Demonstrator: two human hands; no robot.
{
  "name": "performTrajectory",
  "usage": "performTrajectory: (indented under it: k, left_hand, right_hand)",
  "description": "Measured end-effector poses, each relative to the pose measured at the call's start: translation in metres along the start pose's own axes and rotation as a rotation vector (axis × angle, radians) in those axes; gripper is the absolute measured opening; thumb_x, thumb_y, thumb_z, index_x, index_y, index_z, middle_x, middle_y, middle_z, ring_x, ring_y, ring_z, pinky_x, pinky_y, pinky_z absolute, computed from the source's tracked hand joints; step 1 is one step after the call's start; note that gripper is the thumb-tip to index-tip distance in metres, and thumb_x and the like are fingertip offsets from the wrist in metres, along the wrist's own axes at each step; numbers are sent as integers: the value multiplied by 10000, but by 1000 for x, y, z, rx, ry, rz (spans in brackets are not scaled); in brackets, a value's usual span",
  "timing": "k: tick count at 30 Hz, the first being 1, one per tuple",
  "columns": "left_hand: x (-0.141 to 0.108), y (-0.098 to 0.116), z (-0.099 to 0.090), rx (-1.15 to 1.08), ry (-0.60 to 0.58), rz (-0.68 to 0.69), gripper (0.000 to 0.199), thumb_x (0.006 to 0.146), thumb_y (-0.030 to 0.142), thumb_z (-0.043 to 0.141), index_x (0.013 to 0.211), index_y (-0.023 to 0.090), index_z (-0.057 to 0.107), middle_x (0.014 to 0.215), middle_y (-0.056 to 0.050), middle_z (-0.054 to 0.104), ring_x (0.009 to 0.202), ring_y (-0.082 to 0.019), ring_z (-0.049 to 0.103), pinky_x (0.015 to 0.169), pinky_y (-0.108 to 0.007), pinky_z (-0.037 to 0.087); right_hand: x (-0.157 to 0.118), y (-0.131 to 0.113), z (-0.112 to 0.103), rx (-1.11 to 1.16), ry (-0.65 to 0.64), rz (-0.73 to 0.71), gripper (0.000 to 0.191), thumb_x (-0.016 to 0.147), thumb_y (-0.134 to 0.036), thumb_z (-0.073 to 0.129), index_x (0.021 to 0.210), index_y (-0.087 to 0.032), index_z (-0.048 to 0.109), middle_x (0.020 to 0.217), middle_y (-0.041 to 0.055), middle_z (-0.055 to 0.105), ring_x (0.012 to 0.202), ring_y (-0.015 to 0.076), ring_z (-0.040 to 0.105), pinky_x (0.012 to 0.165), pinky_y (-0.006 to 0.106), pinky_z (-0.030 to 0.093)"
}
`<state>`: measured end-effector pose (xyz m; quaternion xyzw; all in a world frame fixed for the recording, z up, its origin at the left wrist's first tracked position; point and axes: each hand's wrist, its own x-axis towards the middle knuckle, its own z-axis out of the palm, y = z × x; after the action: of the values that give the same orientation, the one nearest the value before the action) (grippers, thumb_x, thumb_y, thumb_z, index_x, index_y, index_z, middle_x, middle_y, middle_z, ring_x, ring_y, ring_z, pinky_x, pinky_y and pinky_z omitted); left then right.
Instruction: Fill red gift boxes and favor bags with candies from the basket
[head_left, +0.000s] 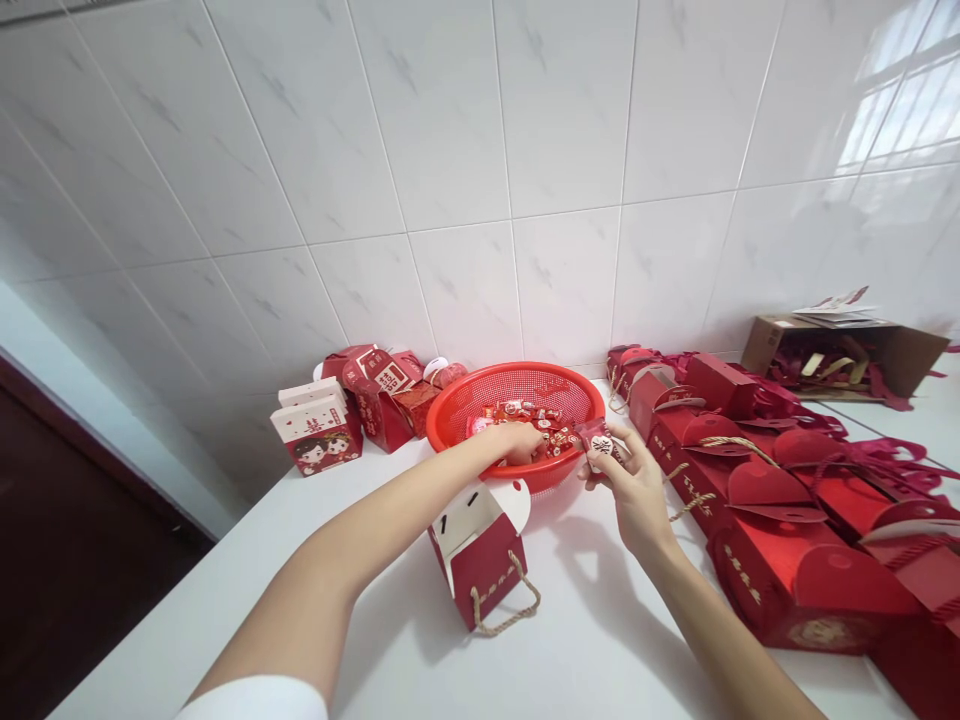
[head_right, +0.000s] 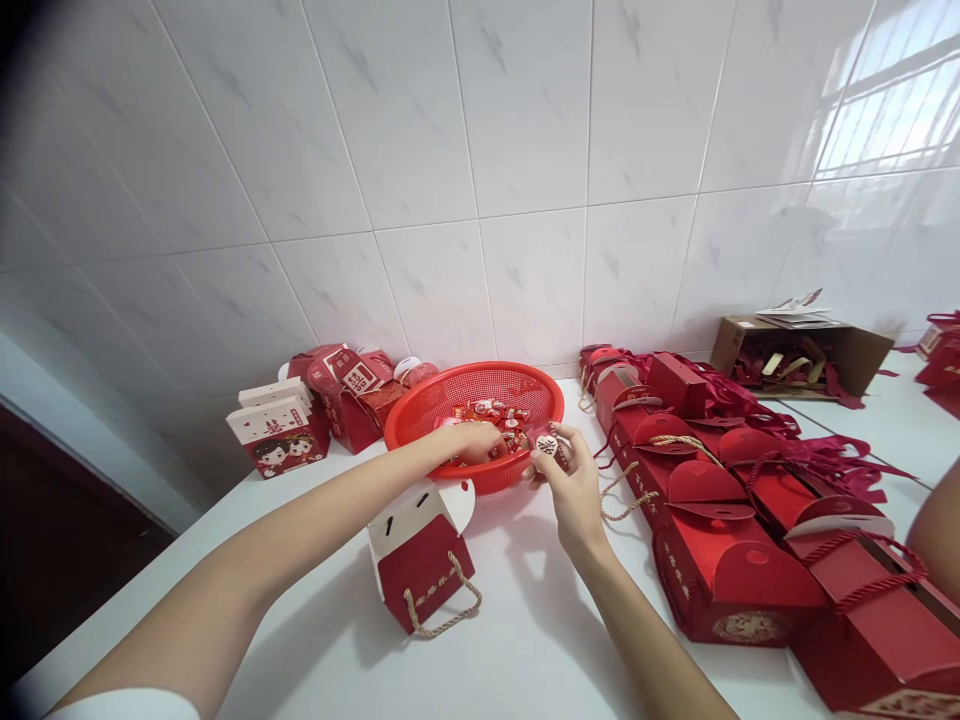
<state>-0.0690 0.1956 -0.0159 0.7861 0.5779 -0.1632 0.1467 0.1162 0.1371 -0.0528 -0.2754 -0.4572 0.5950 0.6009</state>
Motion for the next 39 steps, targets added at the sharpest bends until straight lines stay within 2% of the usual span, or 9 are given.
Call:
performTrajectory:
  k: [4, 9, 16, 19, 23, 26, 30, 35, 39]
  left_hand:
    - [-3, -8, 0, -96, 57, -5, 88, 644, 114, 662, 705, 177, 652, 696, -34, 677, 686, -220, 648, 651, -301, 488]
    - [-14, -30, -5, -446, 236, 86, 168, 737, 102, 575, 881, 175, 623, 805, -6, 681, 736, -152, 653, 671, -245, 498]
    - [-33, -43, -11, -988, 440, 257, 352, 602, 112, 763, 938, 159, 670, 913, -14, 657, 856, -146, 609, 778, -279, 496]
    - [-44, -36, -14, -1061, 450, 286, 356, 598, 134, 801, 931, 162, 679, 987, -29, 665, 898, -151, 613, 806, -293, 504]
    - [-54, -23, -18, -1140, 367, 338, 353, 622, 159, 794, 944, 167, 650, 903, -7, 658, 810, -129, 619, 769, -294, 514]
    - [-55, -19, -22, -1078, 368, 335, 276, 638, 122, 727, 896, 161, 639, 856, 1, 657, 786, -126, 630, 748, -275, 514]
    - [-47, -28, -26, -864, 342, 129, 143, 661, 65, 542, 758, 161, 586, 770, 2, 653, 657, -128, 644, 640, -251, 509]
    - [-23, -39, -28, -314, 101, -9, 201, 631, 36, 510, 706, 171, 639, 743, -1, 691, 697, -155, 646, 644, -233, 492]
    - [6, -34, -31, -199, 76, -15, 297, 624, 35, 564, 818, 197, 719, 841, -7, 739, 806, -184, 661, 722, -242, 495]
  right_hand:
    - [0, -1, 0, 3, 0, 2, 412, 666, -324, 776, 999, -196, 571, 651, -40, 633, 549, 136, 582, 519, 261, 453]
    - [-1, -3, 1, 9, 13, 20, 395, 649, -326, 783, 970, -195, 594, 667, -36, 634, 538, 134, 584, 516, 267, 460]
    - [-1, -1, 3, 4, -16, 48, 336, 658, -343, 783, 908, -194, 614, 691, -18, 648, 571, 145, 601, 530, 277, 484]
    - [-1, 1, 3, 25, -7, 83, 382, 648, -372, 799, 914, -203, 584, 742, 2, 685, 606, 165, 633, 557, 297, 517]
    - [-1, 2, 4, 42, 1, 120, 445, 632, -403, 811, 941, -213, 552, 825, 19, 720, 608, 166, 643, 581, 323, 549]
    - [-1, 2, 4, 36, 13, 116, 428, 640, -377, 795, 948, -217, 546, 823, 15, 724, 596, 159, 636, 549, 298, 530]
    - [0, 1, 3, 25, 46, 86, 376, 649, -341, 765, 926, -220, 542, 798, 1, 712, 557, 145, 613, 498, 272, 485]
    - [0, 2, 2, 10, 30, 66, 355, 674, -362, 765, 923, -212, 562, 800, -1, 700, 537, 135, 595, 493, 273, 476]
    - [1, 1, 0, 8, 43, 45, 351, 689, -360, 763, 941, -208, 573, 823, 7, 705, 540, 128, 587, 501, 272, 481]
